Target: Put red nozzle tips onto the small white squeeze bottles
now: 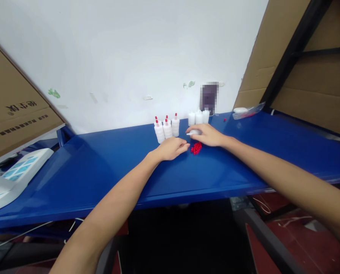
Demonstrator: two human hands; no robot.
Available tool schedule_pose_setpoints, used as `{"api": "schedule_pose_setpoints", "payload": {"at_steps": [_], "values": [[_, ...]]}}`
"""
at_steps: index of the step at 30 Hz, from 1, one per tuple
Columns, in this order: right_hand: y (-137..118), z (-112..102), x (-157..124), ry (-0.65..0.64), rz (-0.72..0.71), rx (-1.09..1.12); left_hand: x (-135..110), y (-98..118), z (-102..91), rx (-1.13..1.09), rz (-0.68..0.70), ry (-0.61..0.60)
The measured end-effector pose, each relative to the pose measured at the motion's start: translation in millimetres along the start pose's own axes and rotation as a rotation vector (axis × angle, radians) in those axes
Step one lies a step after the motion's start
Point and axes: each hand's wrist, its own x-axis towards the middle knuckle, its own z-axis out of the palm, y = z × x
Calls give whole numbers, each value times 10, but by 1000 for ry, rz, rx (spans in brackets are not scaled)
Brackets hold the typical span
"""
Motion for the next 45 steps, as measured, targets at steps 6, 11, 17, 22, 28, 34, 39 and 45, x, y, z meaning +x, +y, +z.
{"api": "schedule_pose_setpoints", "payload": {"at_steps": [6,11,17,22,28,34,39,45], "values": [[-157,-54,-35,196,26,19,62,19,65,-545,-79,301],[-348,-67,-75,245,-45,-10,117,9,77,-819,-193,345],[-483,-18,-110,209,-53,2,101,147,38,-1105,-254,299],[-552,-34,-141,190,-18,17,69,266,3,-1336,-280,219],[-556,-68,-157,152,-71,7,52,308,-33,-1351,-241,232],[-560,-76,-163,89,-125,-3,65,257,-16,-1273,-242,284],[-544,-69,-164,45,-160,3,85,161,44,-1143,-240,344],[-493,-55,-159,24,-158,12,79,160,62,-1089,-254,355]]}}
